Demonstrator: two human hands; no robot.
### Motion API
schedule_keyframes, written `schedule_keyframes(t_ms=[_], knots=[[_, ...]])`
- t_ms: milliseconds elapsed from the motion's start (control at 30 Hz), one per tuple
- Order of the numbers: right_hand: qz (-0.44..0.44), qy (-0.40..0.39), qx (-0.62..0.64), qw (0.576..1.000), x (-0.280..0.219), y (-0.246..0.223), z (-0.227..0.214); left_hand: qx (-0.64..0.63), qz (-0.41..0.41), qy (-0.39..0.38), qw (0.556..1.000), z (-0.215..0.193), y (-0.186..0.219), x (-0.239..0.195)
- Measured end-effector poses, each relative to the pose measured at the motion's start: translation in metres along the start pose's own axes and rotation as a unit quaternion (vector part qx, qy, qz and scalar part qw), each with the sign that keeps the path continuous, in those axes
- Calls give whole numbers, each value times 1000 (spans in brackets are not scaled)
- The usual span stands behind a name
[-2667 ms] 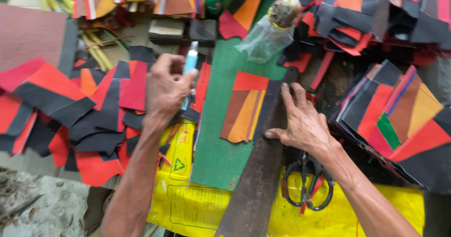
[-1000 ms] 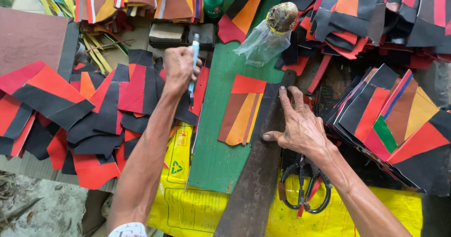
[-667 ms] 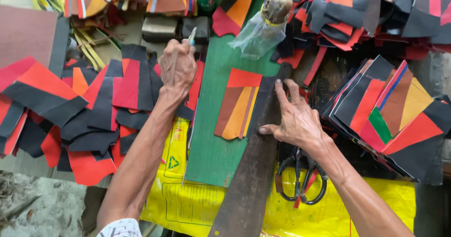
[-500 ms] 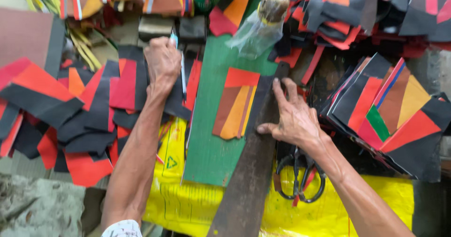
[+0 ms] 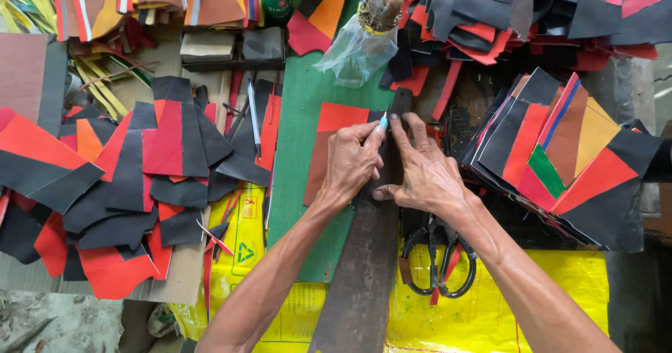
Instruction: The person assembles small paper crafts by layering red, orange, brown, and black paper pieces on a green cutting board. They use a metal ruler and a utility knife to trim edges, then stack the finished pieces.
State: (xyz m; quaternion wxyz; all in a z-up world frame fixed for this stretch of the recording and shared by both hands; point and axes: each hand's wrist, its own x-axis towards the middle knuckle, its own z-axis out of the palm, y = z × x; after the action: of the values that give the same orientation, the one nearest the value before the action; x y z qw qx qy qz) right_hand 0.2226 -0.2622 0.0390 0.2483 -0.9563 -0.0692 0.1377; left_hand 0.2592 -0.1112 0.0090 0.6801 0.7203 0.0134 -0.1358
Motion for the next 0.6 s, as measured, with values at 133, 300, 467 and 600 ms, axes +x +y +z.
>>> schedule_keyframes(t_ms=[133, 300, 467, 600], knots=[[25, 3, 15, 1000, -2, -1, -2, 52, -11, -22, 998, 1, 3, 5], [6, 20, 14, 1000, -5, 2, 0, 76, -4, -27, 997, 2, 7, 6], [2, -2, 3, 1000, -3, 6, 0, 100, 18, -40, 994, 0, 11, 9], [8, -16, -6, 1000, -4, 6, 2, 201, 117, -27, 972, 1, 4, 14]])
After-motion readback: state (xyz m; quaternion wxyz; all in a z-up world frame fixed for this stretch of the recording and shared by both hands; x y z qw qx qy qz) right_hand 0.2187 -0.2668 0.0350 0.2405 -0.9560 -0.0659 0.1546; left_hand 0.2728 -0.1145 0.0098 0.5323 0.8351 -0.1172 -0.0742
